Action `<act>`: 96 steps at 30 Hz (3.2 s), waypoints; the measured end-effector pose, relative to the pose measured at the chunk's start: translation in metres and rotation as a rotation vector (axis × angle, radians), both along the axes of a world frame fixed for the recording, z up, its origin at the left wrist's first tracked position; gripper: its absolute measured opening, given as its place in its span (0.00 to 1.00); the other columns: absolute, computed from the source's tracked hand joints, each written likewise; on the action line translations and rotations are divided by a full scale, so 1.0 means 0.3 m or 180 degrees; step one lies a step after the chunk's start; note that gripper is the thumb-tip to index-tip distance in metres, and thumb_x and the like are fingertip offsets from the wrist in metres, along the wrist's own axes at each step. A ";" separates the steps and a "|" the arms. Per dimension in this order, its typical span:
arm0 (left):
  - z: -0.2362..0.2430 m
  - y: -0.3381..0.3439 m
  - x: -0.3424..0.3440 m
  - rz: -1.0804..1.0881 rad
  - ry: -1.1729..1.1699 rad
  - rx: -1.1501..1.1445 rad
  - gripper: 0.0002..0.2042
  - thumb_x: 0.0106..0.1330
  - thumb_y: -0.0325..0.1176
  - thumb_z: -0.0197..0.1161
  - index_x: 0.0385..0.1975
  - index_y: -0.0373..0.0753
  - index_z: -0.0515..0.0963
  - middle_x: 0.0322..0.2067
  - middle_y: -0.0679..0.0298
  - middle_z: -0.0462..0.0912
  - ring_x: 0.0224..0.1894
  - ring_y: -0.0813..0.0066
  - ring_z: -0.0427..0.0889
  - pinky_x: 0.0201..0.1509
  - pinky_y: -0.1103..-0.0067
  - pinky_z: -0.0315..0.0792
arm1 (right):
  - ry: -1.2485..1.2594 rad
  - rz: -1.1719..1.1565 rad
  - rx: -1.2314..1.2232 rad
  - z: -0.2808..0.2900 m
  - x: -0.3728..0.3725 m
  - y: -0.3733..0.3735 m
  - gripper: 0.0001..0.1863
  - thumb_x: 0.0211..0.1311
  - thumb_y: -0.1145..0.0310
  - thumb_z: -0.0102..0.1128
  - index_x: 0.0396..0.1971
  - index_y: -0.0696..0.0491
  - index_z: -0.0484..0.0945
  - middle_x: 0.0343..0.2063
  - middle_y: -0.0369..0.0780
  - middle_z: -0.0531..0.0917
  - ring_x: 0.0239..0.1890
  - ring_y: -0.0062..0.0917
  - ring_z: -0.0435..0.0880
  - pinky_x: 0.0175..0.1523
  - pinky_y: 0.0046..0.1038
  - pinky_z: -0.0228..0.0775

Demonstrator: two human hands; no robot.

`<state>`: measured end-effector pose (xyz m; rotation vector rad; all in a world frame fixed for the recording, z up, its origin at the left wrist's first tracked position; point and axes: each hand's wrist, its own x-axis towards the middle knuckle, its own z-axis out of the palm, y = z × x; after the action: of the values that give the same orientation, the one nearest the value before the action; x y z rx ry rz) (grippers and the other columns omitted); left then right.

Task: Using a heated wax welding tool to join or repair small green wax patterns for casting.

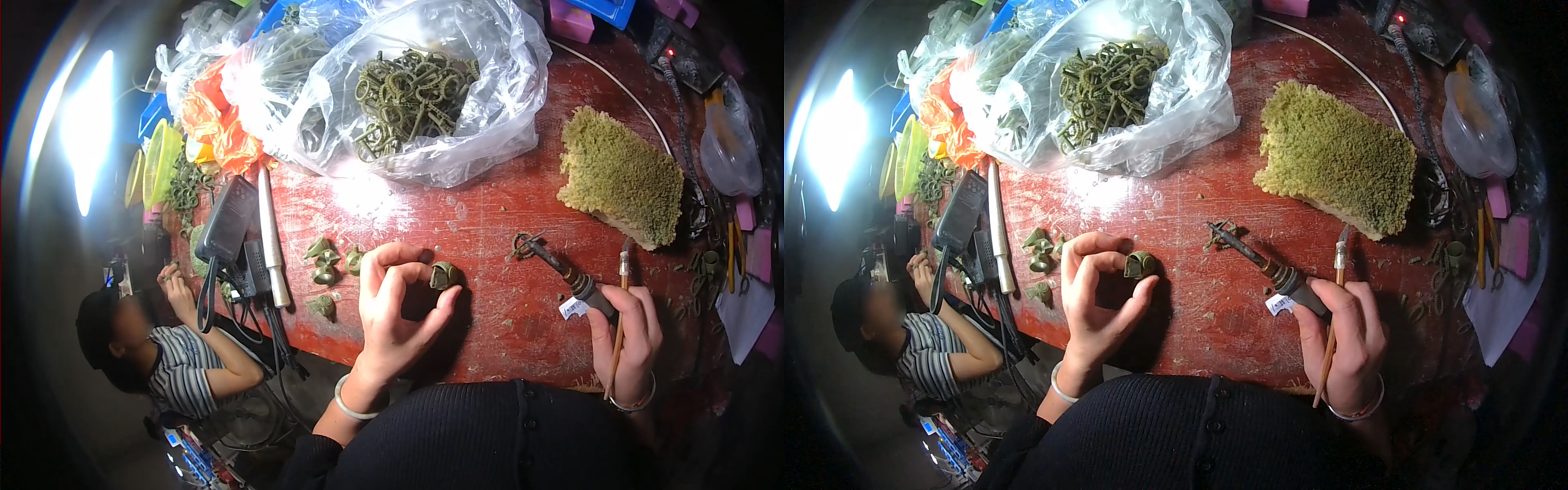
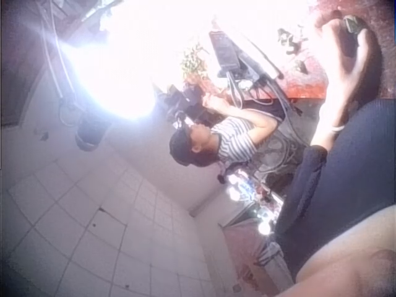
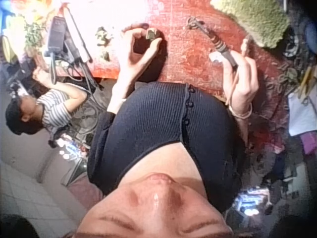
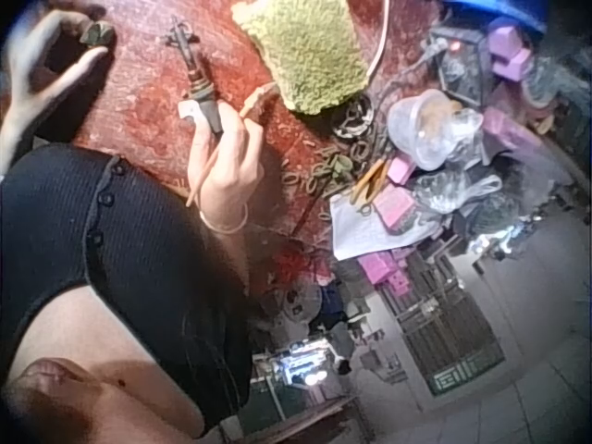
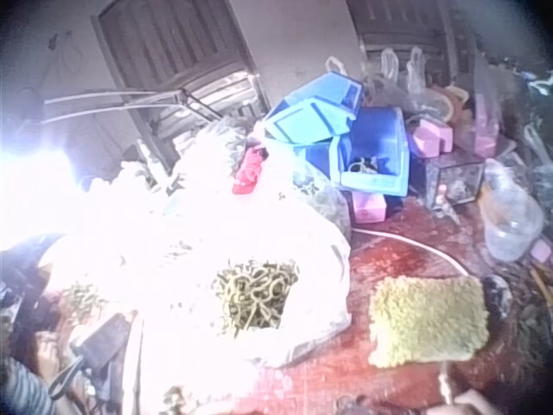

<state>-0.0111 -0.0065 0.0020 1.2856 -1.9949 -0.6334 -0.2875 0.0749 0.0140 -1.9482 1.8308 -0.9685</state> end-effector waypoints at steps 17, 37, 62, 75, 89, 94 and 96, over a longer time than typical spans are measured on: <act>0.003 -0.004 0.020 -0.0165 0.0199 0.0180 0.12 0.52 0.23 0.77 0.33 0.31 0.81 0.44 0.52 0.79 0.47 0.61 0.81 0.51 0.71 0.76 | -0.0066 0.0044 -0.0034 0.011 0.002 -0.006 0.16 0.58 0.78 0.70 0.45 0.63 0.78 0.33 0.47 0.77 0.30 0.38 0.81 0.32 0.34 0.74; -0.015 0.013 0.005 -0.0607 0.2308 0.1469 0.12 0.60 0.14 0.68 0.43 0.29 0.81 0.53 0.53 0.79 0.56 0.66 0.79 0.61 0.72 0.73 | -0.0656 0.0526 -0.0220 0.035 0.041 -0.023 0.17 0.62 0.70 0.72 0.47 0.61 0.79 0.33 0.43 0.80 0.29 0.29 0.79 0.33 0.27 0.73; 0.052 -0.017 0.030 0.0082 0.0192 0.0257 0.17 0.55 0.22 0.76 0.45 0.33 0.81 0.39 0.58 0.82 0.37 0.69 0.82 0.42 0.77 0.77 | -0.0487 0.0418 -0.0143 0.022 0.046 -0.033 0.19 0.57 0.76 0.73 0.47 0.62 0.78 0.32 0.45 0.78 0.27 0.34 0.82 0.30 0.31 0.74; 0.049 -0.021 0.025 0.0032 0.0183 0.0164 0.15 0.58 0.19 0.71 0.45 0.33 0.81 0.38 0.59 0.79 0.35 0.72 0.80 0.40 0.78 0.76 | -0.0436 0.0394 -0.0131 0.014 0.047 -0.037 0.19 0.55 0.76 0.73 0.47 0.61 0.78 0.32 0.46 0.77 0.27 0.34 0.82 0.29 0.31 0.74; 0.093 -0.023 0.021 -0.0334 -0.0209 0.0663 0.23 0.55 0.21 0.74 0.53 0.35 0.77 0.45 0.54 0.78 0.46 0.58 0.79 0.48 0.70 0.76 | -0.0394 0.0404 -0.0067 0.015 0.046 -0.035 0.19 0.55 0.76 0.73 0.47 0.61 0.79 0.33 0.46 0.78 0.28 0.36 0.83 0.30 0.32 0.75; 0.068 -0.029 0.025 -0.0252 -0.0206 0.0527 0.23 0.53 0.22 0.75 0.50 0.35 0.79 0.43 0.55 0.77 0.43 0.60 0.79 0.44 0.71 0.77 | -0.0378 0.0433 -0.0061 0.025 0.045 -0.035 0.20 0.55 0.77 0.73 0.47 0.62 0.79 0.33 0.47 0.78 0.29 0.37 0.83 0.31 0.32 0.75; 0.076 -0.019 0.022 -0.0071 -0.0138 0.0487 0.22 0.52 0.22 0.76 0.48 0.35 0.80 0.42 0.56 0.78 0.42 0.60 0.79 0.43 0.71 0.76 | -0.0368 0.0426 -0.0058 0.021 0.045 -0.036 0.20 0.54 0.77 0.73 0.47 0.62 0.79 0.33 0.47 0.78 0.29 0.37 0.83 0.31 0.32 0.75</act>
<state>-0.0045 -0.0122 0.0249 1.3789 -2.0312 -0.7880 -0.2741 0.0642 0.0204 -1.9537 1.6129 -1.0353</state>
